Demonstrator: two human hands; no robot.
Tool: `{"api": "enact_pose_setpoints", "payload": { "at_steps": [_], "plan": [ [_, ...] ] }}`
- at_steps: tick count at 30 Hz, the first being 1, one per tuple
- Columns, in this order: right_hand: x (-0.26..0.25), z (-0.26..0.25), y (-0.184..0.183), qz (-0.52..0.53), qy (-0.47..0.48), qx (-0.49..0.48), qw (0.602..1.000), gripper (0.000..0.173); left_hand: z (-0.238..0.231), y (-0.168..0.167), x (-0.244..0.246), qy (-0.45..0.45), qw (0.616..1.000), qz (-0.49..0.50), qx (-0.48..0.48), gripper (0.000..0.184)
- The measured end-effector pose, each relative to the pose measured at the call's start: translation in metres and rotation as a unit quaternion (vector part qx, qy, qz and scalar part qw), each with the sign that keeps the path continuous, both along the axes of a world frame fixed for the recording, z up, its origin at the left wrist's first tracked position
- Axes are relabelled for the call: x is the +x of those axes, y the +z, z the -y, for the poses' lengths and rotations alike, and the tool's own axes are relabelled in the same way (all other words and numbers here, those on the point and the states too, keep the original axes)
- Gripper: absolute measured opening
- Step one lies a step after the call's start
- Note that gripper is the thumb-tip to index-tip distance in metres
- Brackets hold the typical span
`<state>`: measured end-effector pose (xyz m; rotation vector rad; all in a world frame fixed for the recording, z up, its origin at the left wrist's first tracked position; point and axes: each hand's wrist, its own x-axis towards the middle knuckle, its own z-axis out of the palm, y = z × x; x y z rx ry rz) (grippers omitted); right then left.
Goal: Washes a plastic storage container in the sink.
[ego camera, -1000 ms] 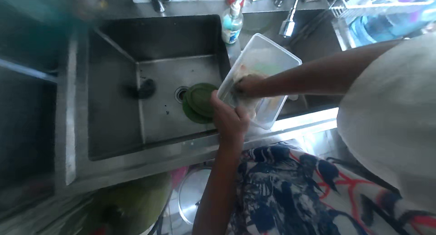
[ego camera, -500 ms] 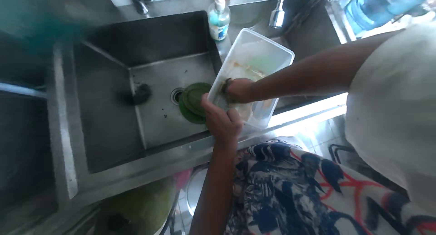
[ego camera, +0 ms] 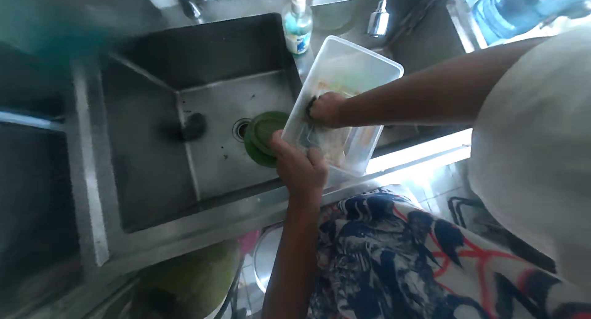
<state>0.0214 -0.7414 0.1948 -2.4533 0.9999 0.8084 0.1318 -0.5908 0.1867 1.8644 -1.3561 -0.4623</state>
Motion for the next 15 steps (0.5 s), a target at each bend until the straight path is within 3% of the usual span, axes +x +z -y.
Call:
{"api": "enact_pose_setpoints", "payload": {
  "at_steps": [5, 9, 13, 15],
  "plan": [
    [-0.001, 0.029, 0.003, -0.058, -0.091, -0.022, 0.994, 0.020, -0.007, 0.009, -0.005, 0.011, 0.999, -0.022, 0.031, 0.068],
    [0.006, 0.039, -0.003, -0.044, -0.128, -0.031, 0.990, 0.022, -0.014, 0.013, -0.008, 0.018, 0.997, -0.041, 0.066, 0.074],
    [0.007, 0.043, 0.000, -0.017, -0.129, -0.012, 0.991, 0.021, -0.019, -0.002, -0.010, 0.033, 0.999, -0.038, 0.014, 0.075],
    [0.008, 0.033, 0.004, -0.012, -0.082, 0.019, 0.996, 0.020, -0.019, -0.012, -0.011, 0.037, 0.998, -0.029, -0.031, 0.073]
  ]
}}
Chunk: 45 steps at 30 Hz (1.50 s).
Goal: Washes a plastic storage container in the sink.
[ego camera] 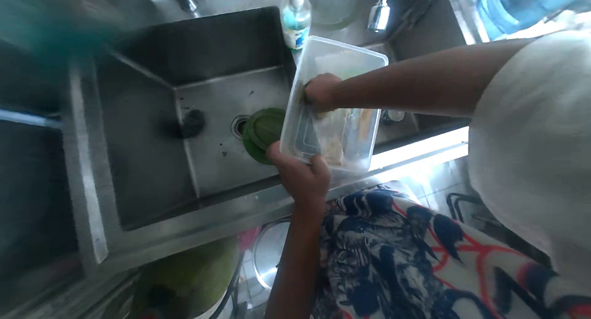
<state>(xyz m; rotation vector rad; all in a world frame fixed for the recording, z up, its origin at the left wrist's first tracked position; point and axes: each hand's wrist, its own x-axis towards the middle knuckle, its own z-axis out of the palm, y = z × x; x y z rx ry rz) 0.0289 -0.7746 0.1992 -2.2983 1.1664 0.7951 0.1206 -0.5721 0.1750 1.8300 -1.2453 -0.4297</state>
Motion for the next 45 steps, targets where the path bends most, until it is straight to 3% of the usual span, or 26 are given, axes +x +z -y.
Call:
{"api": "enact_pose_setpoints", "payload": {
  "at_steps": [3, 6, 11, 14, 18, 20, 23, 25, 29, 32, 34, 37, 41, 45],
  "plan": [
    [0.003, -0.032, -0.004, 0.035, 0.127, 0.057, 0.990, 0.020, 0.004, -0.004, 0.000, 0.011, 1.000, 0.005, -0.024, 0.072],
    [0.012, -0.055, -0.007, 0.012, 0.182, 0.124, 0.975, 0.020, 0.008, 0.004, 0.007, 0.009, 1.000, -0.015, 0.008, 0.069],
    [0.016, -0.036, 0.006, -0.007, 0.246, 0.082, 0.966, 0.020, 0.016, 0.012, 0.030, -0.072, 0.995, -0.035, 0.063, 0.066],
    [0.012, -0.044, -0.005, 0.033, 0.231, 0.086, 0.969, 0.019, 0.026, 0.014, 0.037, -0.110, 0.992, -0.031, 0.057, 0.063],
    [-0.002, -0.072, -0.006, -0.025, 0.131, 0.148, 0.980, 0.025, 0.038, 0.012, 0.053, -0.157, 0.986, -0.020, 0.060, 0.056],
    [-0.012, -0.069, -0.006, -0.012, 0.182, 0.153, 0.971, 0.026, 0.044, 0.015, 0.055, -0.178, 0.982, -0.008, 0.066, 0.055],
    [-0.019, -0.059, -0.022, 0.083, 0.274, 0.082, 0.955, 0.025, 0.054, 0.016, 0.055, -0.202, 0.978, 0.014, 0.038, 0.055],
    [-0.019, -0.059, -0.029, 0.109, 0.270, 0.058, 0.955, 0.021, 0.060, 0.016, 0.058, -0.218, 0.975, 0.014, 0.035, 0.053],
    [-0.031, -0.071, -0.026, 0.103, 0.197, 0.165, 0.961, 0.031, 0.071, 0.014, 0.062, -0.258, 0.965, 0.029, 0.026, 0.049],
    [-0.035, -0.068, -0.025, 0.094, 0.252, 0.148, 0.952, 0.031, 0.073, 0.019, 0.052, -0.241, 0.970, 0.015, 0.038, 0.051],
    [-0.036, -0.067, -0.026, 0.101, 0.268, 0.122, 0.950, 0.029, 0.058, 0.034, 0.043, -0.195, 0.975, -0.019, 0.108, 0.057],
    [-0.033, -0.065, -0.025, 0.099, 0.213, 0.082, 0.968, 0.025, 0.029, 0.052, 0.019, -0.153, 0.961, -0.030, 0.227, 0.050],
    [-0.028, -0.060, -0.027, 0.117, 0.116, 0.038, 0.986, 0.022, 0.023, 0.050, 0.011, -0.134, 0.965, 0.037, 0.222, 0.035],
    [-0.021, -0.044, -0.017, 0.115, -0.035, 0.011, 0.993, 0.026, 0.018, 0.048, 0.015, -0.141, 0.966, 0.038, 0.213, 0.037]
  ]
}}
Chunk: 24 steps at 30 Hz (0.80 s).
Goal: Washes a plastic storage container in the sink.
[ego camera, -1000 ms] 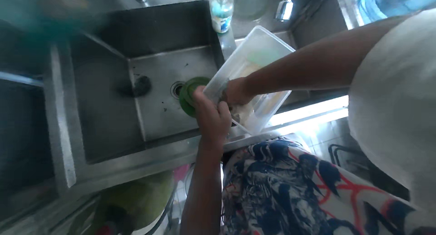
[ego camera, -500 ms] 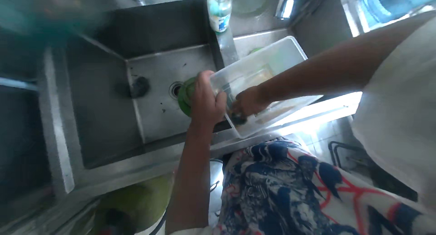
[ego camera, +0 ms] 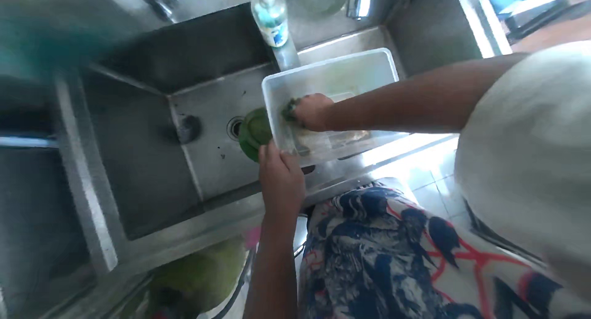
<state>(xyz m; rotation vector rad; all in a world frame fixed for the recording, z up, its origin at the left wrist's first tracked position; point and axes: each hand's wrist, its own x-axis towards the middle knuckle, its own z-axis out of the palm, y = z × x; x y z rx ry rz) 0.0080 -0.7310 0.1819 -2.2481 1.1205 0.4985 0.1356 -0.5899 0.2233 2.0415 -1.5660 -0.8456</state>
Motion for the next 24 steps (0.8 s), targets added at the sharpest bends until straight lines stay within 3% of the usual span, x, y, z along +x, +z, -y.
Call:
{"api": "enact_pose_setpoints", "payload": {
  "at_steps": [4, 8, 10, 14, 18, 21, 24],
  "plan": [
    [0.006, 0.001, 0.011, -0.016, -0.027, 0.029, 0.999, 0.027, -0.005, -0.004, -0.005, 0.002, 1.000, -0.016, -0.004, 0.056],
    [-0.001, 0.005, 0.011, 0.050, -0.142, 0.144, 0.978, 0.030, -0.007, -0.002, -0.006, 0.019, 1.000, 0.018, 0.007, 0.054],
    [0.001, -0.004, 0.000, 0.088, -0.220, 0.213, 0.948, 0.030, -0.008, -0.003, -0.008, 0.029, 0.999, 0.034, -0.004, 0.053],
    [0.019, -0.014, -0.044, 0.027, -0.291, 0.292, 0.911, 0.024, -0.007, -0.010, -0.016, 0.032, 0.998, 0.001, -0.060, 0.050],
    [0.034, -0.014, -0.047, 0.020, -0.396, 0.397, 0.828, 0.024, -0.008, -0.007, -0.019, 0.029, 0.998, 0.010, -0.057, 0.045],
    [0.031, -0.011, 0.000, 0.120, -0.461, 0.433, 0.765, 0.031, -0.008, 0.008, -0.019, 0.009, 1.000, 0.020, 0.015, 0.048],
    [0.029, 0.007, 0.025, 0.222, -0.529, 0.402, 0.714, 0.031, -0.007, 0.020, -0.022, 0.006, 0.994, 0.010, 0.104, 0.058]
  ]
}}
